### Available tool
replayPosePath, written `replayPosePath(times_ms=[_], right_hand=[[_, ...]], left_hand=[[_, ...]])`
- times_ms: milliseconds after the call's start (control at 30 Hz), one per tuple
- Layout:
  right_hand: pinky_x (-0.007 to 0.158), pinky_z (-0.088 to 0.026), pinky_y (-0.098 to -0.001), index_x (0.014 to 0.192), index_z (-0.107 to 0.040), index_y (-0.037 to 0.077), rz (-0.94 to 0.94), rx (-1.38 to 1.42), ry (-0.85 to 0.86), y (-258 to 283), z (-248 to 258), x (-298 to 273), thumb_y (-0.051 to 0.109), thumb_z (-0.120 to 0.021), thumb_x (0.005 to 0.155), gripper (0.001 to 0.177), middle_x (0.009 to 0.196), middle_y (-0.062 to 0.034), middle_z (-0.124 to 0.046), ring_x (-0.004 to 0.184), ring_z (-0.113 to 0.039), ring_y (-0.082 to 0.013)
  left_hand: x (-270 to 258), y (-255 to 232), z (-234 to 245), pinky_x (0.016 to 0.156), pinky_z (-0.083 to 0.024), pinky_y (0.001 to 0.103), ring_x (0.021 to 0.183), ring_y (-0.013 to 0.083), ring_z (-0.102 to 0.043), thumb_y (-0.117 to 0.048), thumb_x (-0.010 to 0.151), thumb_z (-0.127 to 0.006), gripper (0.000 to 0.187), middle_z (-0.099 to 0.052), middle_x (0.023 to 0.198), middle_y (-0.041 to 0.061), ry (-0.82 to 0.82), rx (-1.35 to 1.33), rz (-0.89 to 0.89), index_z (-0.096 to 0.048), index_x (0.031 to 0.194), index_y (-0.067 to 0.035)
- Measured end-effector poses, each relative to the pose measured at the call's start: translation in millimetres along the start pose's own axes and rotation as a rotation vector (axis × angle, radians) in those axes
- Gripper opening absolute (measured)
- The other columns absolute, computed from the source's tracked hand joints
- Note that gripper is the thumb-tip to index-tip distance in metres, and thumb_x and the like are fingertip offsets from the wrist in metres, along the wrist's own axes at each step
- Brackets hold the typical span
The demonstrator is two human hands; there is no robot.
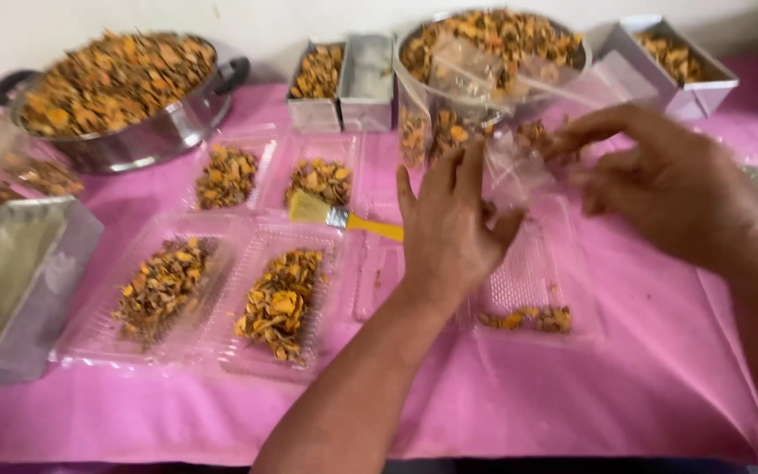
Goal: The person sorts dried pieces into plastic containers using a brush and then transfers them into a small plastic bag by hand.
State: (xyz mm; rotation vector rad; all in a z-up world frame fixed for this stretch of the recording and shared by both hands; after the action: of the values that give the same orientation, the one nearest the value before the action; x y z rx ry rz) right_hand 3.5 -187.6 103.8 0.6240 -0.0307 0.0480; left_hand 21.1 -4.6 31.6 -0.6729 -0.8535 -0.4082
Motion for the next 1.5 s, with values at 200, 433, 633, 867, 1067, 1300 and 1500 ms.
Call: replayPosePath(times_ms=[200, 433, 633, 867, 1067, 1300, 1500], right_hand=[[0.070, -0.072, -0.0218, 0.115, -0.073, 0.023, 0.582, -0.272, 0.109, -83.7, -45.4, -12.9, 0.018, -0.071, 0.087, 0.029, 0.094, 0.0017, -0.082, 0.074, -0.082, -0.0102], [0.107, -0.038, -0.0466, 0.146, -0.062, 0.026, 0.743, -0.199, 0.597, -66.1, -91.8, -31.7, 0.030, -0.042, 0.103, 0.048, 0.148, -0.0032, -0.056, 0.133, -0.048, -0.0268], [0.102, -0.046, -0.0390, 0.122, -0.070, 0.020, 0.630, -0.221, 0.565, -84.7, -108.3, -11.2, 0.025, -0.062, 0.096, 0.028, 0.133, -0.0022, -0.063, 0.122, -0.062, -0.0221], [0.105, -0.036, -0.0416, 0.121, -0.070, 0.023, 0.781, -0.161, 0.546, -48.1, -109.7, -16.4, 0.036, -0.052, 0.101, 0.030, 0.115, -0.0030, -0.060, 0.112, -0.057, -0.0233], [0.100, -0.043, -0.0416, 0.124, -0.071, 0.026, 0.585, -0.211, 0.533, -58.2, -107.6, -19.2, 0.033, -0.059, 0.098, 0.029, 0.122, -0.0011, -0.060, 0.114, -0.059, -0.0231], [0.102, -0.038, -0.0462, 0.130, -0.072, 0.026, 0.721, -0.171, 0.504, -55.6, -102.8, -25.8, 0.027, -0.048, 0.102, 0.037, 0.120, -0.0048, -0.061, 0.110, -0.058, -0.0264], [0.089, -0.051, -0.0406, 0.120, -0.078, 0.019, 0.722, -0.046, 0.453, -54.6, -101.3, -22.7, 0.022, -0.061, 0.097, 0.028, 0.108, -0.0033, -0.068, 0.097, -0.069, -0.0236]], left_hand=[[1.8, 6.6, -13.3, 0.117, -0.024, 0.075, 0.130, 0.0295, -0.058, -0.042, 0.072, -0.094, 0.099, -0.057, 0.140, 0.010, 0.172, 0.201, 0.053, -0.041, 0.149, -0.010], [-2.3, 2.2, -11.3, 0.114, -0.027, 0.080, 0.129, 0.0258, -0.057, -0.036, 0.068, -0.094, 0.096, -0.056, 0.138, 0.008, 0.154, 0.308, -0.044, -0.045, 0.146, -0.010], [-2.4, 10.4, -6.6, 0.115, -0.028, 0.079, 0.130, 0.0255, -0.058, -0.043, 0.070, -0.093, 0.098, -0.055, 0.140, 0.008, 0.155, 0.392, -0.030, -0.044, 0.148, -0.012], [-3.7, 3.3, -5.0, 0.114, -0.028, 0.079, 0.128, 0.0248, -0.059, -0.035, 0.069, -0.094, 0.098, -0.057, 0.137, 0.008, 0.143, 0.347, -0.062, -0.044, 0.148, -0.009], [-5.0, 0.5, -8.4, 0.116, -0.030, 0.076, 0.129, 0.0232, -0.058, -0.039, 0.068, -0.093, 0.097, -0.058, 0.137, 0.006, 0.109, 0.391, -0.095, -0.046, 0.148, -0.011], [-3.3, -3.8, -12.3, 0.114, -0.024, 0.080, 0.132, 0.0259, -0.054, -0.031, 0.070, -0.090, 0.089, -0.056, 0.137, 0.008, 0.150, 0.321, -0.102, -0.047, 0.145, -0.009], [-6.5, -2.6, -12.2, 0.114, -0.030, 0.078, 0.129, 0.0251, -0.057, -0.032, 0.068, -0.090, 0.090, -0.058, 0.135, 0.007, 0.121, 0.355, -0.114, -0.050, 0.146, -0.010]])
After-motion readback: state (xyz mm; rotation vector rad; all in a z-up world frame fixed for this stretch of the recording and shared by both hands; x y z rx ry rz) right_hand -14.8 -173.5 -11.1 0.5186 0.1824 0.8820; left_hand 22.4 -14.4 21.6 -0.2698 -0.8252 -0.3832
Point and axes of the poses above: each hand's wrist, its own x-axis towards the middle knuckle, its own z-axis out of the back of the hand, y = z × x, the point moved 3 cm from there along x, towards the middle knuckle
